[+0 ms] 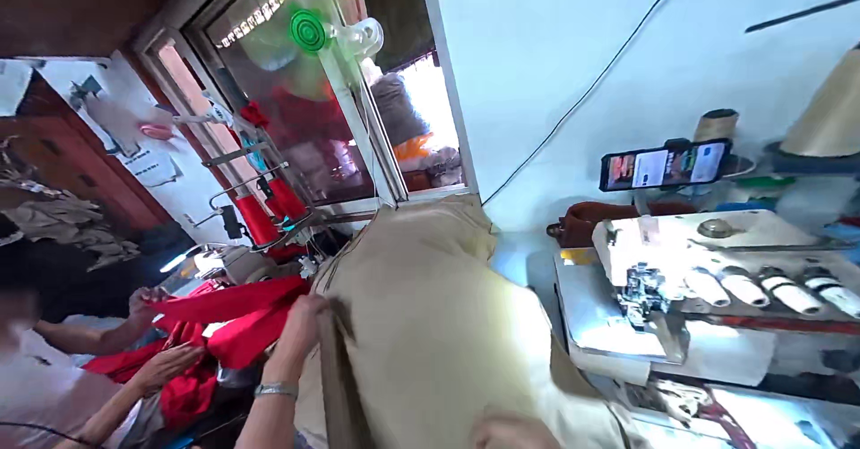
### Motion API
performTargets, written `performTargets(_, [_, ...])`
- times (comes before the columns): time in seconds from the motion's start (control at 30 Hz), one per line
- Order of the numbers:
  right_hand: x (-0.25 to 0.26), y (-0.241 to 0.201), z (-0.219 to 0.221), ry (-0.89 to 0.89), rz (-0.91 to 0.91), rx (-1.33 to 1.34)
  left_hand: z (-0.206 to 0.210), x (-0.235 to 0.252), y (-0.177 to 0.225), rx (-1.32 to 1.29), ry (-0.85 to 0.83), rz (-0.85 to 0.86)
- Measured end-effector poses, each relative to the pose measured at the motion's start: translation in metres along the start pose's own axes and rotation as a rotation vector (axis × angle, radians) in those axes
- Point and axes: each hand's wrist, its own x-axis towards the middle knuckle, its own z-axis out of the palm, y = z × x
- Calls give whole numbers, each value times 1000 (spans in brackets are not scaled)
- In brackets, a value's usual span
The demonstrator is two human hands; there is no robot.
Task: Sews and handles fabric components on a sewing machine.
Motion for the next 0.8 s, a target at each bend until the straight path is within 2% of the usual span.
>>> performTargets(0.07, [-11, 60, -11, 94, 181, -377, 25, 0, 2, 207, -345, -93])
performTargets(0.1, [-16, 83, -19, 122, 264, -473, 32, 2, 15, 286, -490, -158])
performTargets(0.13, [-21, 100, -27, 131, 340, -529, 38, 4, 32, 346, -557, -224])
performTargets(0.2, [-30, 120, -39, 126, 436, -558, 46, 11, 74, 405, -475, -272])
performTargets(0.3, [-35, 126, -39, 144, 432, -564, 69, 38, 128, 307, -305, -111])
performTargets(0.47, [-36, 126, -39, 154, 424, -572, 125, 68, 185, 27, -353, 181])
performTargets(0.57, [-35, 125, -40, 120, 424, -593, 144, 67, 197, 63, -404, 183])
performTargets(0.67, [-34, 120, -39, 83, 435, -612, 159, 64, 190, 14, -404, 198])
performTargets(0.8, [-34, 120, -39, 95, 425, -610, 162, 62, 187, -196, -227, 266])
